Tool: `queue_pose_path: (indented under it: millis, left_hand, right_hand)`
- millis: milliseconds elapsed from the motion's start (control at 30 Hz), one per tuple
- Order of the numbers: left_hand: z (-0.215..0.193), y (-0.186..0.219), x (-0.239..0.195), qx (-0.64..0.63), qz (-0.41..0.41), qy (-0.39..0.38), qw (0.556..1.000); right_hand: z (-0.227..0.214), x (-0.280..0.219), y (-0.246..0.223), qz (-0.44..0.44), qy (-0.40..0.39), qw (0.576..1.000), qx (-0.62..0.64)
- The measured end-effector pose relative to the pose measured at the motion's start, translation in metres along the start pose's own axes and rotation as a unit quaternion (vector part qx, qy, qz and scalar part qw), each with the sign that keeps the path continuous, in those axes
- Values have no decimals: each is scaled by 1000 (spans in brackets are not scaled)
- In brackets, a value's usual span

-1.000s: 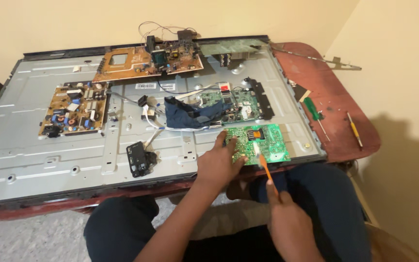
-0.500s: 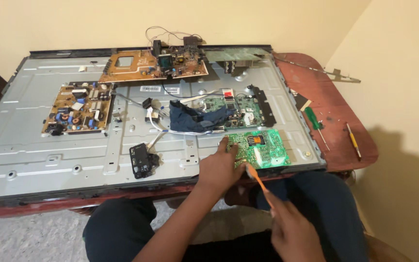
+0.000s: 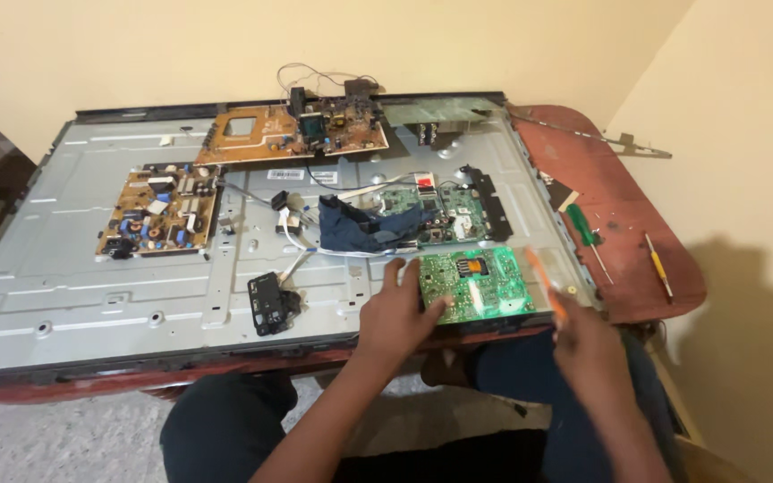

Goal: The person cleans a green circuit board using an orange toothbrush and a multimeter probe. They scrub the board's surface and occasionally use the probe to touch components while the board rests on a disassembled appliance chassis.

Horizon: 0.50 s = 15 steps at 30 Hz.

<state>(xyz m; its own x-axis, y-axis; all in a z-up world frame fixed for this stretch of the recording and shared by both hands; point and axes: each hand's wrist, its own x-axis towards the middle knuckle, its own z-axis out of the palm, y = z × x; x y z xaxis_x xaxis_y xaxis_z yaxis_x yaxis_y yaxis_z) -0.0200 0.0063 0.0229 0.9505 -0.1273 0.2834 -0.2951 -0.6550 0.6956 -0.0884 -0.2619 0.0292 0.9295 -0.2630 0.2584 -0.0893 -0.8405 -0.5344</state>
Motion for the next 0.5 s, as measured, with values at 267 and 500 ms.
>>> queue_pose_path:
  millis: [267,500]
  left_hand:
    - [-10,2,7,-30,-7,30,999]
    - [2,-3,15,42,-180,-96,978]
  right_hand:
    - [47,6,-25,31,96,925,366]
    - [60,-1,-9,0,138,975,175]
